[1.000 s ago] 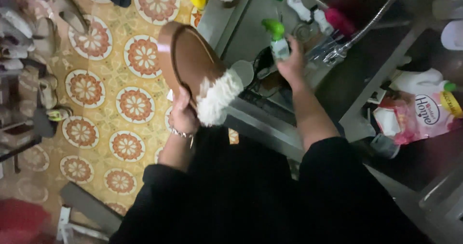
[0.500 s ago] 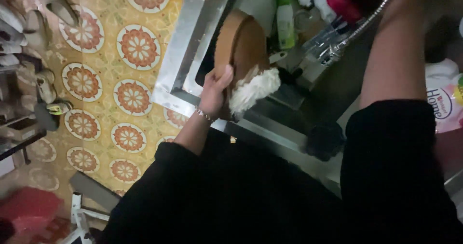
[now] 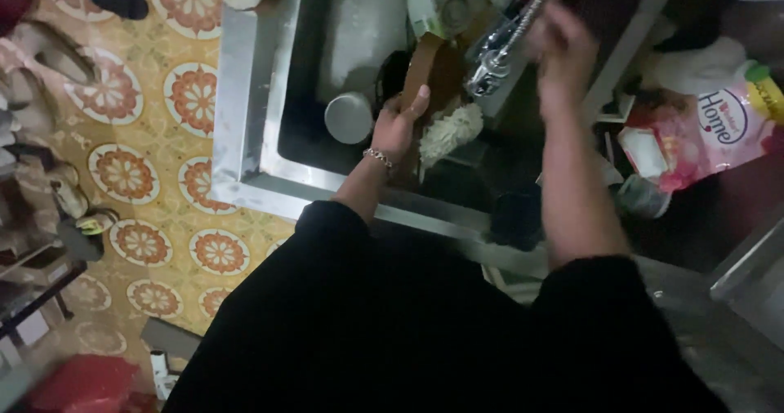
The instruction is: Cleaning the white fur lining and brown leather exterior of a slipper using a brush and cleaning solution in a sink.
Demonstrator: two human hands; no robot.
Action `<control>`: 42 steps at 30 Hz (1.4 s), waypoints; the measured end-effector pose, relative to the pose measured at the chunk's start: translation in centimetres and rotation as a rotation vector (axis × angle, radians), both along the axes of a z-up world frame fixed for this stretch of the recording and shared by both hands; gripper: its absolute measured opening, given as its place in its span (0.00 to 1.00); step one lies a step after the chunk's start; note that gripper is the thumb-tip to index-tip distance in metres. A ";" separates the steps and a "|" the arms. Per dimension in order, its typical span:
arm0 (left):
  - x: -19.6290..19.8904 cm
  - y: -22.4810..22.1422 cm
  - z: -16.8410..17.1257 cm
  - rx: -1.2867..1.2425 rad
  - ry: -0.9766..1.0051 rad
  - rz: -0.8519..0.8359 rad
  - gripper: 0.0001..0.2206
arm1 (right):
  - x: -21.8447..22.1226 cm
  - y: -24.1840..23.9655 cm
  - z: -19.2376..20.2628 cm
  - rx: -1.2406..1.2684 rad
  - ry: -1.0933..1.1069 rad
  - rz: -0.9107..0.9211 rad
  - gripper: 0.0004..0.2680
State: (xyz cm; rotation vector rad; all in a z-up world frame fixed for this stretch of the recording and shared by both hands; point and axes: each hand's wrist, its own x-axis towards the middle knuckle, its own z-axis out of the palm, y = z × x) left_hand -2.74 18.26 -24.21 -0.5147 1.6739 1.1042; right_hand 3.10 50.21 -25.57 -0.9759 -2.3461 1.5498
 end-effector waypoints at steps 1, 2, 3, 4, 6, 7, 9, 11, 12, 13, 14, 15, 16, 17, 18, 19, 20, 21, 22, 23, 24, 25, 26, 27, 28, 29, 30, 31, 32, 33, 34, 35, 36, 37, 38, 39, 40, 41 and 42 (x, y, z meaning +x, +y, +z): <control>0.5 0.6 -1.7 0.010 0.022 -0.009 0.69 | 1.5 -2.1 1.2 -0.271 -0.135 -0.229 0.19; 0.5 1.1 -1.8 0.010 0.019 -0.015 0.69 | 1.6 -3.3 2.9 -0.271 -0.137 -0.234 0.19; 0.5 1.6 -2.0 0.103 0.046 0.016 0.59 | 1.6 -4.3 4.6 -0.330 -0.276 -0.301 0.16; 0.4 2.1 -2.2 0.196 0.072 0.046 0.50 | 1.6 -5.4 6.4 -0.391 -0.416 -0.366 0.16; 0.3 3.0 -3.2 0.210 0.097 0.026 0.51 | 3.2 -5.4 6.2 -0.474 -0.349 -0.320 0.15; 0.4 3.2 -3.6 0.220 0.123 0.011 0.52 | 4.0 -5.5 6.2 -0.559 -0.283 -0.267 0.15; 0.7 3.6 -5.1 0.133 0.112 -0.022 0.57 | 4.4 -6.4 5.3 -0.469 -0.221 -0.278 0.14; 0.3 4.5 -4.3 0.047 0.104 -0.051 0.62 | 4.9 -6.4 3.9 -0.376 -0.159 -0.284 0.14; -0.1 5.3 -2.6 0.053 0.120 -0.035 0.60 | 5.1 -6.0 3.0 -0.402 -0.134 -0.293 0.14; -0.7 6.0 -0.9 0.059 0.139 -0.019 0.59 | 5.2 -5.5 2.1 -0.427 -0.105 -0.301 0.15; -0.5 5.7 -2.6 0.060 0.141 -0.018 0.59 | 5.0 -5.7 2.1 -0.426 -0.104 -0.300 0.15; -0.4 5.1 -4.3 0.045 0.178 -0.010 0.58 | 4.7 -6.0 2.0 -0.422 -0.104 -0.300 0.15; -0.3 4.5 -6.0 0.030 0.216 -0.001 0.57 | 4.4 -6.3 1.9 -0.418 -0.105 -0.301 0.15; -0.6 4.2 -4.8 0.028 0.220 0.003 0.57 | 4.0 -6.7 2.0 -0.420 -0.102 -0.295 0.15; -0.9 3.8 -3.5 0.039 0.297 0.089 0.56 | 3.5 -7.2 2.0 -0.421 -0.133 -0.343 0.14; -1.1 3.2 -2.3 0.047 0.375 0.178 0.55 | 3.1 -7.7 2.1 -0.422 -0.166 -0.388 0.14; -1.0 1.9 -2.2 0.042 0.379 0.186 0.55 | 3.2 -8.8 1.9 -0.426 -0.165 -0.379 0.14; -0.8 0.5 -2.1 0.026 0.461 0.271 0.46 | 3.4 -9.8 1.8 -0.511 -0.164 -0.401 0.15; -0.6 -0.8 -2.0 0.009 0.543 0.357 0.36 | 3.6 -10.8 1.7 -0.597 -0.165 -0.423 0.15; -1.1 -2.3 -1.1 0.003 0.547 0.365 0.36 | 3.3 -11.3 -0.3 -0.600 -0.165 -0.413 0.15; -1.6 -3.8 -0.3 0.062 0.608 0.432 0.37 | 3.1 -11.9 -2.2 -0.720 -0.095 -0.429 0.12; -2.0 -5.5 0.7 0.120 0.667 0.494 0.38 | 3.0 -12.6 -4.1 -0.841 -0.026 -0.449 0.09; -1.9 -7.6 0.3 0.113 0.669 0.499 0.38 | 2.5 -12.9 -6.4 -0.846 -0.029 -0.443 0.09; -1.9 -9.6 -0.1 0.055 0.623 0.647 0.44 | 1.9 -13.1 -8.8 -1.022 0.079 -0.476 0.05; -1.8 -11.7 -0.5 -0.003 0.575 0.794 0.49 | 1.3 -13.4 -11.1 -1.197 0.189 -0.508 0.02; -1.5 -12.7 -0.1 -0.003 0.578 0.797 0.49 | 0.5 -13.6 -8.8 -1.199 0.190 -0.503 0.02; -1.2 -13.8 0.3 0.163 0.684 0.863 0.34 | -0.3 -13.7 -6.7 -1.158 0.158 -0.459 0.03; -0.5 -15.0 0.6 0.329 0.785 0.926 0.20 | -0.8 -14.0 -4.5 -1.116 0.120 -0.416 0.05; -0.4 -15.4 2.4 0.324 0.785 0.930 0.20 | -0.9 -14.5 -4.2 -1.118 0.115 -0.413 0.05; -0.5 -15.8 4.2 0.280 0.734 0.916 0.24 | -1.3 -15.0 -4.0 -1.054 0.067 -0.349 0.10; -0.7 -16.2 5.9 0.237 0.683 0.901 0.29 | -1.7 -15.5 -3.7 -0.989 0.020 -0.286 0.14; -1.3 -14.9 8.7 0.234 0.687 0.905 0.29 | 0.7 -15.7 -10.6 -0.992 0.019 -0.280 0.14; -1.9 -13.6 11.5 0.211 0.652 0.921 0.29 | 1.7 -15.5 -17.1 -0.558 0.015 -0.013 0.17; -2.4 -12.3 14.3 0.185 0.618 0.940 0.30 | 0.6 -15.3 -23.8 -0.123 0.013 0.251 0.21; -2.6 -12.0 14.7 0.177 0.623 0.947 0.30 | 0.4 -15.6 -24.5 -0.129 0.014 0.260 0.21; -2.8 -11.7 15.2 0.353 0.500 1.108 0.31 | 0.0 -15.6 -25.2 -0.027 -0.138 0.361 0.19; -3.0 -11.3 15.7 0.531 0.371 1.261 0.34 | -0.3 -15.7 -25.7 0.078 -0.289 0.460 0.17; -2.9 -12.5 15.0 0.528 0.384 1.278 0.34 | -0.7 -15.7 -26.1 0.077 -0.283 0.480 0.17; -2.8 -13.7 14.5 0.625 0.157 1.349 0.41 | -1.1 -15.7 -26.5 0.244 -0.503 0.624 0.15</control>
